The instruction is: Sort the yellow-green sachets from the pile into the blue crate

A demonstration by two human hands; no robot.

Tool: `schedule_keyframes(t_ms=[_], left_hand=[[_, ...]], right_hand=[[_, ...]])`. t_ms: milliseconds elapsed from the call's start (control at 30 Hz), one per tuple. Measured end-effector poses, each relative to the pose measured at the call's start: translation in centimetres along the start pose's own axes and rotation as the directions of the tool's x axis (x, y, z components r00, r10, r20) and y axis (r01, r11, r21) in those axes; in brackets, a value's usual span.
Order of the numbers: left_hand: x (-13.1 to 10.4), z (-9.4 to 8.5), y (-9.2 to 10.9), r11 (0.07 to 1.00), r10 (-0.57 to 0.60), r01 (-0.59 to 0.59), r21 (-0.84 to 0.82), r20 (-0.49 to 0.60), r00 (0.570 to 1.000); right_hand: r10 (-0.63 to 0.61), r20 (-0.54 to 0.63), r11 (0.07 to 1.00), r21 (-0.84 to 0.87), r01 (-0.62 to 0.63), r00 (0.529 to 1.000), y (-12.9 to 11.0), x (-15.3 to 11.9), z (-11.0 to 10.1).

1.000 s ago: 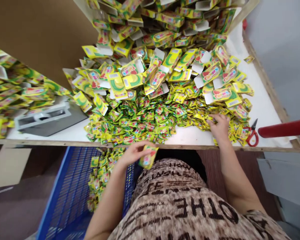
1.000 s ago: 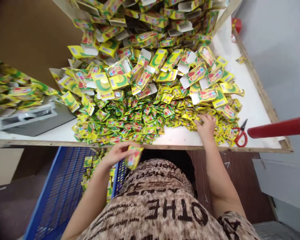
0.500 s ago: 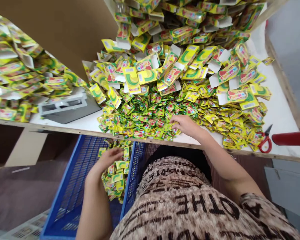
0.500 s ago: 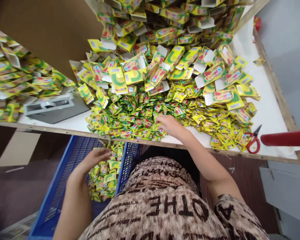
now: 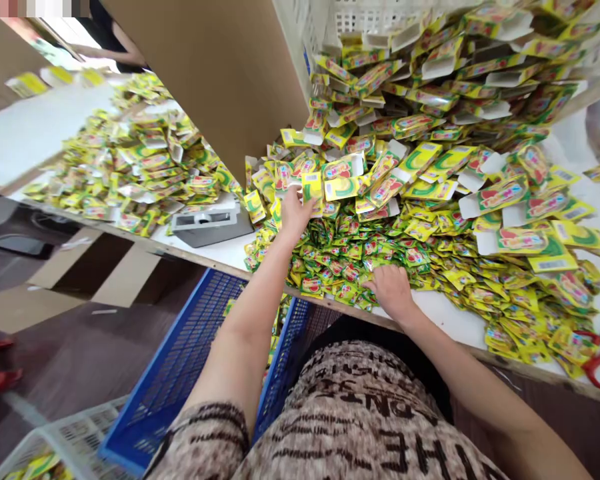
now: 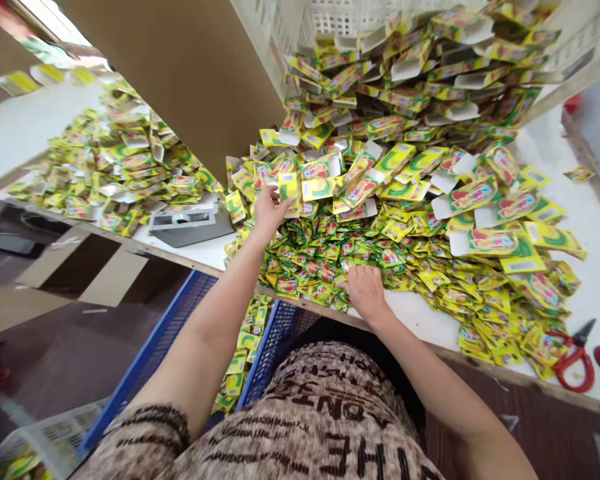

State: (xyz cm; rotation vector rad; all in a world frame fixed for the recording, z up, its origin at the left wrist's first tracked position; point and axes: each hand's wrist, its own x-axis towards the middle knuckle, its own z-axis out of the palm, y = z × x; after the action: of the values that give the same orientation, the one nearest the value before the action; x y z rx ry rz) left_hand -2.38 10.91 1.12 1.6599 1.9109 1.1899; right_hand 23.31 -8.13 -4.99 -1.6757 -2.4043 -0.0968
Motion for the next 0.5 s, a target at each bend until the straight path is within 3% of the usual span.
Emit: schedule_keyframes(t_ms=[100, 167, 233, 300, 400, 433, 500], left_hand=[[1.1, 2.0, 0.6, 1.0, -0.014, 0.015, 0.026, -0.064, 0.998], [0.7, 2.2, 0.9, 0.996, 0.084, -0.083, 0.031, -0.051, 0.995], [-0.2, 1.5, 0.9, 0.974, 0.22, -0.223, 0.033, 0.06, 0.974], [-0.8, 0.4, 0.6, 0.934, 0.333, -0.354, 0.038, 0.261, 0.906], [-0.7, -0.9, 0.0, 0.843, 0.405, -0.529, 0.097, 0.532, 0.743], [-0.5, -1.1, -0.2, 0.814, 0.403, -0.566, 0.135, 0.57, 0.716], [0.2, -1.0, -0.5, 0.771, 0.397, -0.596, 0.224, 0.563, 0.725]], right_hand=[[-0.019, 0.032, 1.0, 0.015, 0.019, 0.999, 0.1, -1.2, -0.1], [0.017, 0.048, 0.996, 0.085, -0.021, 0.999, 0.9, -2.4, -0.2], [0.139, 0.06, 0.977, 0.157, -0.147, 0.988, 2.3, -3.8, -0.3], [0.286, 0.069, 0.929, 0.224, -0.294, 0.956, 3.9, -5.6, -0.4], [0.436, 0.114, 0.803, 0.399, -0.443, 0.893, 6.1, -8.0, -0.5], [0.464, 0.145, 0.742, 0.474, -0.474, 0.874, 6.6, -8.5, -0.5], [0.505, 0.196, 0.611, 0.606, -0.509, 0.841, 7.2, -9.3, -0.5]])
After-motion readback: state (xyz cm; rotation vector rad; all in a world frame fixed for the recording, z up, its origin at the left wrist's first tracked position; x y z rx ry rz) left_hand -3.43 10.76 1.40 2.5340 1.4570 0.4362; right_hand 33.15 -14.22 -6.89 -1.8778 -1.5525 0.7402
